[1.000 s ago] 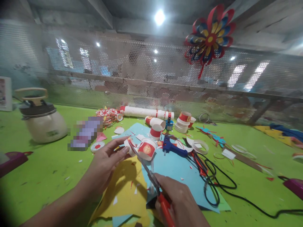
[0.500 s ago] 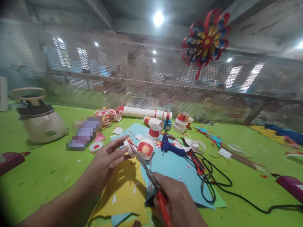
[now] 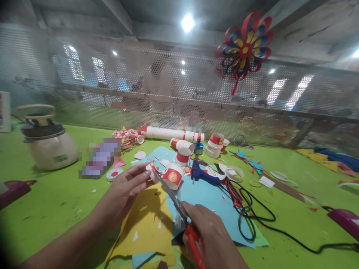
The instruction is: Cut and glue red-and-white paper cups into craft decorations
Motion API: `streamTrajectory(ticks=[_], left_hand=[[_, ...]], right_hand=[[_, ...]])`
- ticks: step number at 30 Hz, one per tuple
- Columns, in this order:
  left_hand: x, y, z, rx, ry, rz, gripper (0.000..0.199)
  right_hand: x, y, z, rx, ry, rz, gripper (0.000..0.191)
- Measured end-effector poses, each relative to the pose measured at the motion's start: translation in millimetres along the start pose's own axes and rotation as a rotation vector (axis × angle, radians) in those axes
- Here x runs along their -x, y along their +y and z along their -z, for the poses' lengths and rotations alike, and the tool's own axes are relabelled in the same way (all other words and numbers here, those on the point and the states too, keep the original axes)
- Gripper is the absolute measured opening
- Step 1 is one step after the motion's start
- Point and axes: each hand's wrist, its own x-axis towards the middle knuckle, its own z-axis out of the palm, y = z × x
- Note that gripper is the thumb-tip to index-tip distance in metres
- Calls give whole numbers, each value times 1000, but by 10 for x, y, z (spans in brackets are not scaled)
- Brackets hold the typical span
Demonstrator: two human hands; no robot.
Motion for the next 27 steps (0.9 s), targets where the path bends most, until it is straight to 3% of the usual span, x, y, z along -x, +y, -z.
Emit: streamTrajectory(ticks=[9,27], left_hand=[[3,-6,3,-58,-15,13,22],[35,35,-23,17,12,67,25]], right_hand=[[13,-27,10,97,4,-67,39],[-7,-31,44,6,-28,-7,35]])
